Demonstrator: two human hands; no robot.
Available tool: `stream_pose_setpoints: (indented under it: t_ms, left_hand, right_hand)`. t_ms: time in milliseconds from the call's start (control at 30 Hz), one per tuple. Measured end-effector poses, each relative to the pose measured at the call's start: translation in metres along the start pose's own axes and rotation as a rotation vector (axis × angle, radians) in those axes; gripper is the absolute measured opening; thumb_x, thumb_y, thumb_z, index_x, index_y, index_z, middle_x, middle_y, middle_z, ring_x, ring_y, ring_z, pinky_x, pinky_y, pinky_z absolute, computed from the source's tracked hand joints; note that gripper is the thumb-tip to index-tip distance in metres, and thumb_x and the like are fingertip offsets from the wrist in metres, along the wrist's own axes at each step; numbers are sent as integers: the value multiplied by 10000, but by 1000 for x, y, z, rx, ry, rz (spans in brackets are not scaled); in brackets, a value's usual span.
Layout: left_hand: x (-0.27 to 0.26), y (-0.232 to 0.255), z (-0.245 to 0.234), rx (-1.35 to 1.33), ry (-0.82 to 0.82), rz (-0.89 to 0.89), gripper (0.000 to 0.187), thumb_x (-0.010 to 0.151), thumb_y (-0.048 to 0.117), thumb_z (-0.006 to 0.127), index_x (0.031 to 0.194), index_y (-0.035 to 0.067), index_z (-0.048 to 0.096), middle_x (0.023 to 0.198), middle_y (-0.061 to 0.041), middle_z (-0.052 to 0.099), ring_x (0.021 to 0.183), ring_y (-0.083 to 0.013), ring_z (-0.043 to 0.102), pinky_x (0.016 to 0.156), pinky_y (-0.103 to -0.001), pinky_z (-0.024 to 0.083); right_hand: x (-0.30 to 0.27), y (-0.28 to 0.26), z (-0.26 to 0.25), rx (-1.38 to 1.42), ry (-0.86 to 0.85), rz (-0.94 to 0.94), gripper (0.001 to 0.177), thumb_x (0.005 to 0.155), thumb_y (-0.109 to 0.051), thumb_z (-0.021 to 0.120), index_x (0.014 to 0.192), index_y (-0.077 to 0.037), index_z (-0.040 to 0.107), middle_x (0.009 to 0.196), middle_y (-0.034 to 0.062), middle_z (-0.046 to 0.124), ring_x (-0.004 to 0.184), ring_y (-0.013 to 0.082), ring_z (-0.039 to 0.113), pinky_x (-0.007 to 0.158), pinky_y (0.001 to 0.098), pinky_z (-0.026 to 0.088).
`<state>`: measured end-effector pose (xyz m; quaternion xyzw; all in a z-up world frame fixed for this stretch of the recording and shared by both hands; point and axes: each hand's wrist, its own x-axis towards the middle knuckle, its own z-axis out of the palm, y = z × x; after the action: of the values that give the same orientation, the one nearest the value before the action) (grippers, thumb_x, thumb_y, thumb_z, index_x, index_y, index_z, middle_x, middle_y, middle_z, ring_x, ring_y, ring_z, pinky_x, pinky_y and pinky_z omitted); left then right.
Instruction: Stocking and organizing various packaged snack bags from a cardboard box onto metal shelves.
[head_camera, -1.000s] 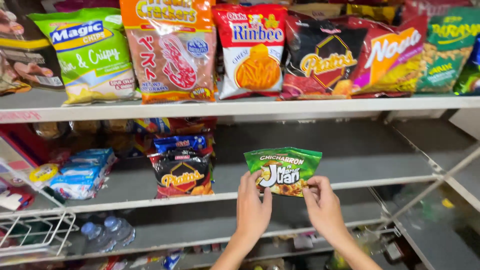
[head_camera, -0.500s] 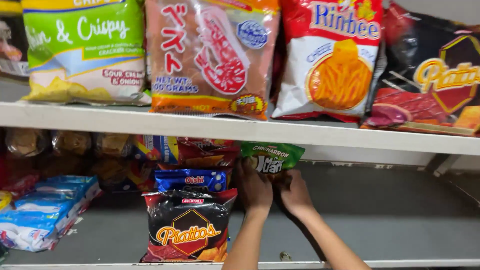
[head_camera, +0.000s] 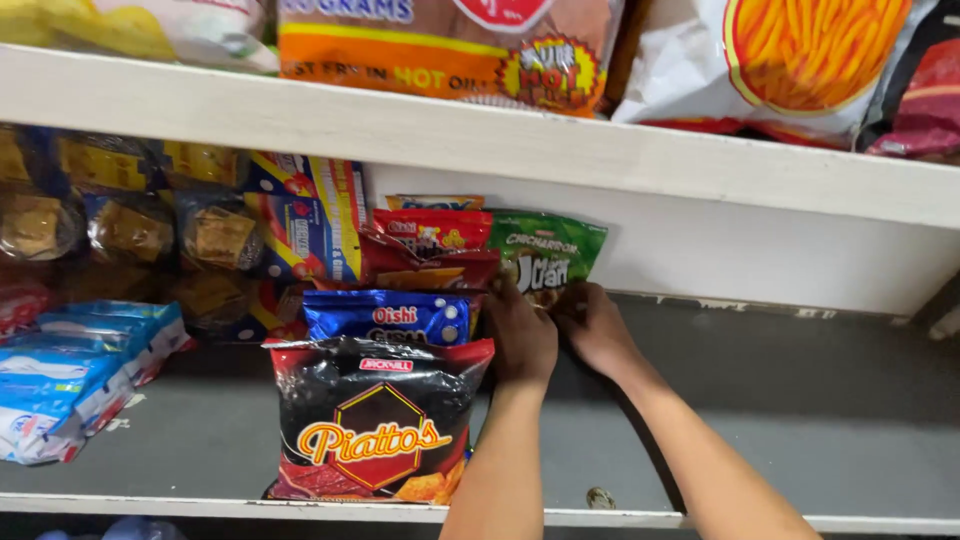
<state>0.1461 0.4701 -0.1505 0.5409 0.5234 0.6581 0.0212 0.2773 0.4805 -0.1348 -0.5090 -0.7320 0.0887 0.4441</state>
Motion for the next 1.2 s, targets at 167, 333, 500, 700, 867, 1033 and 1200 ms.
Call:
stream_pose_setpoints:
  t_ms: [167,333,500,700,867,1033,1200]
  left_hand:
    - [-7,2,-4,45,-80,87,611,730,-4,665,1319,-64,511,1431,-324,468,1339,-497,454,1134,-513,373]
    - [-8,2,-4,99,-225,104,580,714,0,671,1281,-46,562,1488,-293,435,1368,-478,441,1155,-507,356]
    - [-10,-7,3,166,-312,143,675,690,25,708,1344,-48,555,1528,-308,351,1355,-504,403,1126,-542,338]
    - [-10,3,-14,223,-202,204,445,707,65,727,1141,10,646,1340,-246,493,1239,-467,503,1029,-554,414]
    - [-9,5,-17,217,-197,192,359,740,76,719,1080,5,628,1265,-244,506,1140,-449,539,931,-543,470]
    - [-6,16,-21,185,-138,247,260,742,68,704,988,56,622,1237,-215,522,1140,-437,543,874,-548,482]
    - [-18,32,-29,186,-249,307,217,765,60,688,972,102,634,1170,-146,549,1108,-405,551,839,-559,471]
  right_hand:
    - [0,-4,-7,16,15,-33,545,827,-30,686,1342,54,526,1190,221,717,1127,340,702,924,397,562]
    - [0,5,-7,102,-26,89,857,806,34,629,1542,19,189,1347,221,614,1158,337,681,971,381,534]
    - [-4,2,-9,52,-85,52,855,793,52,632,1536,3,211,1457,238,520,1298,352,567,1066,385,445]
    - [-2,16,-5,45,-76,-52,830,747,107,576,1523,4,301,1449,275,535,1401,375,503,1150,386,392]
    - [-8,0,-17,15,-84,13,879,734,108,552,1554,-13,260,1481,273,483,1393,399,468,1133,404,383]
    - [-13,22,-20,-61,8,16,861,706,106,556,1517,-22,299,1490,266,463,1319,387,549,1100,405,423]
    - [-74,-24,-62,-41,-21,99,806,792,61,616,1522,-55,296,1508,214,393,1197,301,623,1005,401,501]
